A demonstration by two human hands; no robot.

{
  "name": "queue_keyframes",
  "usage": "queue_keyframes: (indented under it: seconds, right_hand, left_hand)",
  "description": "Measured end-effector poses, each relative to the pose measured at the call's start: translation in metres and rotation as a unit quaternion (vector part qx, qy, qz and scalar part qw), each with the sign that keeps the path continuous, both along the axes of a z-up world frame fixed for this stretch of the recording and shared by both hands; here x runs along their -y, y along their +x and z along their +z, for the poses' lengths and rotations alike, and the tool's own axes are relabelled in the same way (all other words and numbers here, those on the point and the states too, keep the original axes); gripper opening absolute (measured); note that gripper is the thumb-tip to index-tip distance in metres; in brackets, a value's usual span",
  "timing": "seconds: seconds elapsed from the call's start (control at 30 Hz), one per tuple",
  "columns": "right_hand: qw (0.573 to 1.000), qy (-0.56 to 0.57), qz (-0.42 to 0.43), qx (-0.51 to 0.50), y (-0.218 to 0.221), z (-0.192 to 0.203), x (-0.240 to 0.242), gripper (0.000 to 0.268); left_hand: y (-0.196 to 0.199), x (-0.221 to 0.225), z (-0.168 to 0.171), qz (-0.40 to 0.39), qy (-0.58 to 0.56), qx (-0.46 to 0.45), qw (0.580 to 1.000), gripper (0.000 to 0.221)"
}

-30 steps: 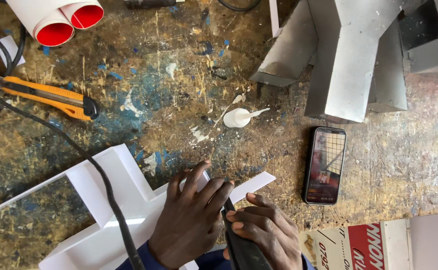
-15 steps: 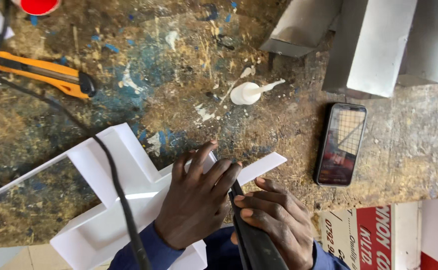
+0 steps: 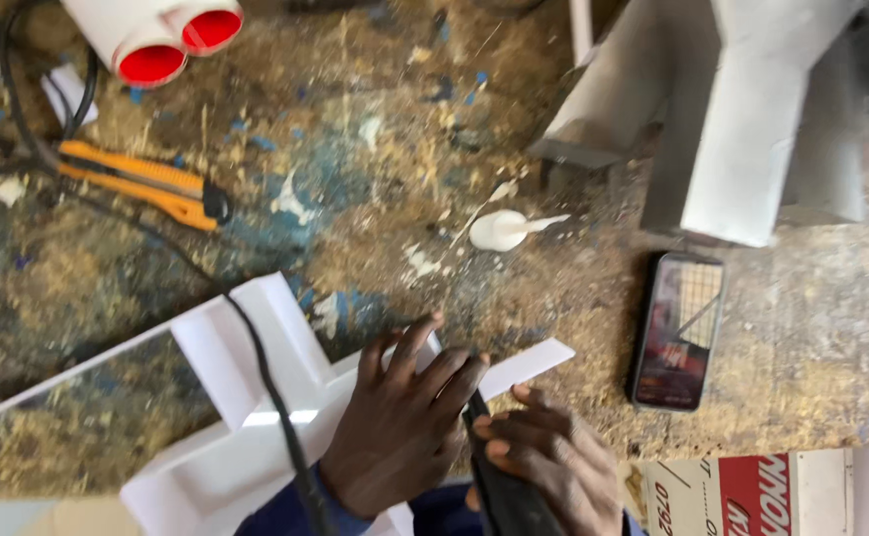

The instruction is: The person applies adhesive from a bottle to the edges of a cross-shaped plastic component, then uses a hot air tool and a utility knife to attach and trim white plastic strips along the sides.

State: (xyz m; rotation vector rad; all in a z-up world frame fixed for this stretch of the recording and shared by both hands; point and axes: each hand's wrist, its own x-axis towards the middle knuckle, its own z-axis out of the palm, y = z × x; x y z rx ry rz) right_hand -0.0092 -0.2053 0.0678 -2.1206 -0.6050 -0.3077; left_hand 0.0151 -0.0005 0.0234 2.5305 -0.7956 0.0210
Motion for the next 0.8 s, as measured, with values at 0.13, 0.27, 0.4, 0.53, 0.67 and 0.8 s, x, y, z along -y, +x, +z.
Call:
queue_keyframes:
  seconds: [0.13,0.27,0.4,0.53,0.67,0.8]
  right_hand:
    - [0.998,-0.023,-0.042,-0.048,-0.013,0.007,-0.006,0.041]
    - [0.998,-0.038,-0.024,-0.041,-0.015,-0.002,0.003,0.050]
    - [0.999,-0.030,-0.010,-0.010,-0.008,-0.005,0.001,0.046]
    - [0.999,-0.034,-0.022,-0.020,-0.012,-0.005,0.004,0.039]
    - [0.997,-0.040,-0.028,-0.052,-0.014,0.001,0.003,0.043]
    - [0.997,-0.056,-0.015,-0.050,-0.015,-0.003,0.006,0.050]
  left_hand:
    - [-0.004,-0.004,0.001,-0.006,0.006,-0.020,1.000,0.067]
    - [-0.005,-0.002,0.001,-0.003,0.001,-0.011,1.000,0.069]
    - [-0.003,-0.003,-0.001,0.000,0.007,-0.003,1.000,0.069]
    - [-0.004,0.000,0.001,0.002,0.011,-0.006,1.000,0.069]
    - [-0.002,-0.001,0.003,-0.004,0.012,-0.027,1.000,0.066]
    - [-0.002,-0.003,0.006,-0.003,-0.008,-0.025,1.000,0.066]
